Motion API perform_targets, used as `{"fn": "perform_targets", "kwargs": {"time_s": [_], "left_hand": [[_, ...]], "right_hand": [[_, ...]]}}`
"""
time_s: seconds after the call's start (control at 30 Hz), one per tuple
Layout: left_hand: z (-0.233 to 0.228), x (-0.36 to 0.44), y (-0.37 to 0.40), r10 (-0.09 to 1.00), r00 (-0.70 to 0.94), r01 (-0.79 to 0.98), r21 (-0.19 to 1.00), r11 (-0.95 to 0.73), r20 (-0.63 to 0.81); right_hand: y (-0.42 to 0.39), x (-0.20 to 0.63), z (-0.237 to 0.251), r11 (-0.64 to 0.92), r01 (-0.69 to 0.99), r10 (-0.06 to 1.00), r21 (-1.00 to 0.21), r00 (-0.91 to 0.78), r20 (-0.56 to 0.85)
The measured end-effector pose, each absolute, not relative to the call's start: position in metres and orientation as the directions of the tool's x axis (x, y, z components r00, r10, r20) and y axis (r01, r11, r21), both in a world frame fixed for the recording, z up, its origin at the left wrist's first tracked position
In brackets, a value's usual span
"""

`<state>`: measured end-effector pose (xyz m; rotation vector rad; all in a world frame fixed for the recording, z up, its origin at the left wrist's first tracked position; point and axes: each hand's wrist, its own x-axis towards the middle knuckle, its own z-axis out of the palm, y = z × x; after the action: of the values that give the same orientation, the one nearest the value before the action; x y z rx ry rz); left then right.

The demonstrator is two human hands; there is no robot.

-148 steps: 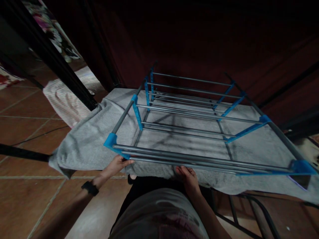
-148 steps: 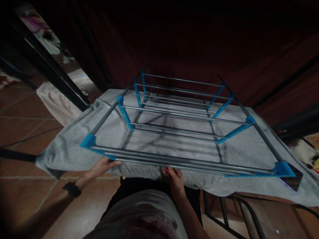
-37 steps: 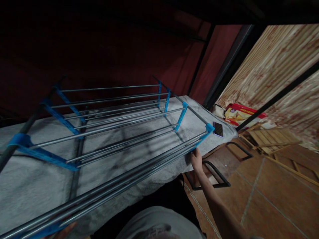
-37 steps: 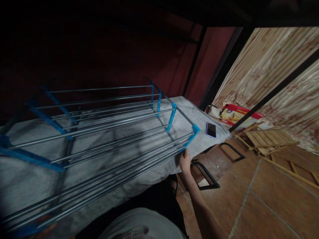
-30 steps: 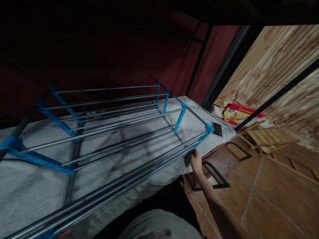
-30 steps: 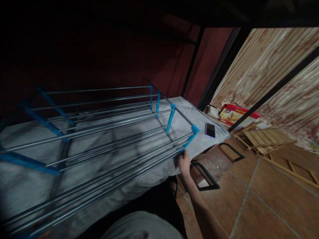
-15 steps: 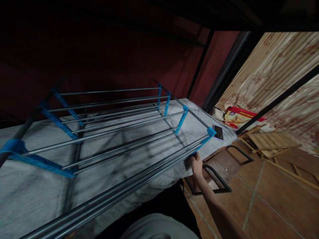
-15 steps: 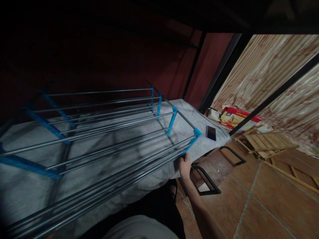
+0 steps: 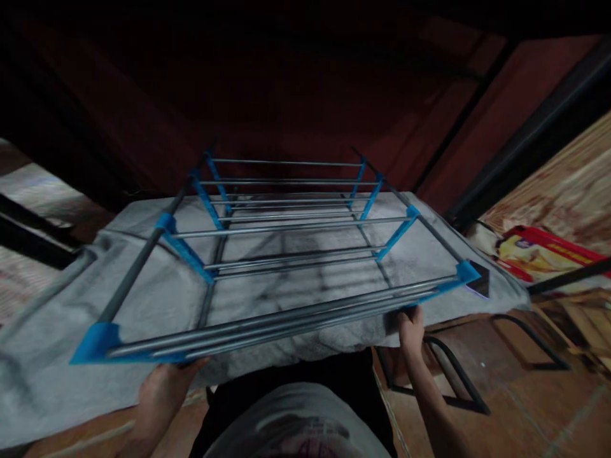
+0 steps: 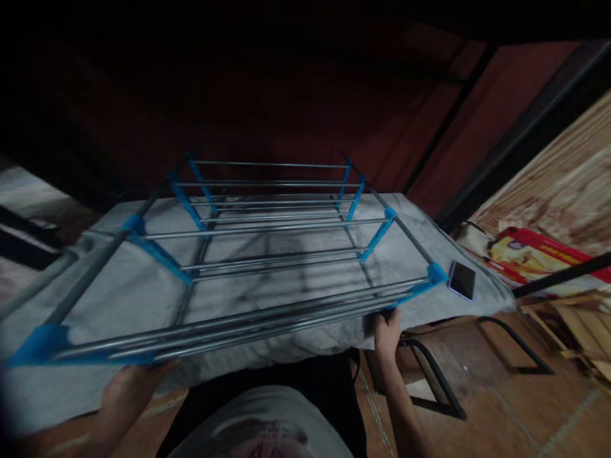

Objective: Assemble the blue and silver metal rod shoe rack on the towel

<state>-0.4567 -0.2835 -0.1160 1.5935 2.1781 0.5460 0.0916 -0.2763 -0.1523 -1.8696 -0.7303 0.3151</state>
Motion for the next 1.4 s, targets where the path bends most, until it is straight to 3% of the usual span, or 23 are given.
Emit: {"fn": "perform_targets", "kwargs": {"time_s": [0.1, 0.17, 0.3, 0.4, 0.47, 0.53, 0.6, 0.67, 0.77, 0.87, 0.97, 1.07, 1.13, 1.4], "left_hand": [[-0.124, -0.462, -0.286, 0.938, -0.337, 0.843, 0.417, 0.339, -0.08], [-0.125, -0.46, -0.284, 0.936, -0.334, 0.834, 0.428, 0.349, -0.112], [-0.119, -0.452, -0.285, 0.939, -0.308, 0.743, 0.577, 0.338, -0.154], [-0.118, -0.446, -0.29, 0.944, -0.314, 0.614, 0.737, 0.283, -0.102], [-0.119, -0.443, -0.294, 0.942, -0.33, 0.515, 0.825, 0.233, -0.06], [-0.118, -0.44, -0.295, 0.943, -0.332, 0.455, 0.871, 0.185, -0.026], [-0.115, -0.437, -0.295, 0.941, -0.338, 0.429, 0.89, 0.154, 0.001], [-0.111, -0.435, -0.294, 0.932, -0.362, 0.427, 0.894, 0.139, 0.028], [-0.106, -0.432, -0.29, 0.923, -0.378, 0.435, 0.894, 0.105, 0.075], [-0.11, -0.43, -0.286, 0.919, -0.38, 0.416, 0.907, 0.069, 0.104], [-0.119, -0.429, -0.284, 0.893, -0.424, 0.376, 0.926, 0.023, 0.15], [-0.127, -0.427, -0.284, 0.86, -0.469, 0.367, 0.93, -0.016, 0.2], [-0.128, -0.426, -0.285, 0.854, -0.47, 0.371, 0.928, -0.036, 0.222], [-0.129, -0.421, -0.281, 0.832, -0.499, 0.358, 0.932, -0.055, 0.241]], "right_hand": [[-0.274, 0.095, -0.162, -0.208, 0.289, 0.614, -0.934, 0.782, 0.105], [-0.272, 0.097, -0.164, -0.129, 0.255, 0.627, -0.958, 0.77, 0.12], [-0.278, 0.089, -0.163, -0.036, 0.186, 0.625, -0.982, 0.771, 0.123], [-0.296, 0.066, -0.159, -0.06, 0.181, 0.562, -0.982, 0.819, 0.117], [-0.311, 0.042, -0.153, -0.04, 0.209, 0.592, -0.977, 0.793, 0.145], [-0.324, 0.013, -0.143, 0.015, 0.292, 0.733, -0.956, 0.647, 0.209], [-0.332, -0.018, -0.13, 0.103, 0.406, 0.877, -0.908, 0.393, 0.275], [-0.332, -0.047, -0.117, 0.229, 0.46, 0.937, -0.858, 0.135, 0.322], [-0.315, -0.089, -0.102, 0.386, 0.44, 0.921, -0.811, -0.138, 0.364], [-0.292, -0.123, -0.093, 0.462, 0.494, 0.886, -0.737, -0.298, 0.356], [-0.277, -0.146, -0.089, 0.545, 0.65, 0.837, -0.53, -0.459, 0.297], [-0.271, -0.157, -0.087, 0.606, 0.737, 0.795, -0.298, -0.568, 0.211], [-0.269, -0.159, -0.086, 0.605, 0.766, 0.796, -0.218, -0.577, 0.181], [-0.264, -0.157, -0.079, 0.631, 0.76, 0.776, -0.155, -0.615, 0.141]]}}
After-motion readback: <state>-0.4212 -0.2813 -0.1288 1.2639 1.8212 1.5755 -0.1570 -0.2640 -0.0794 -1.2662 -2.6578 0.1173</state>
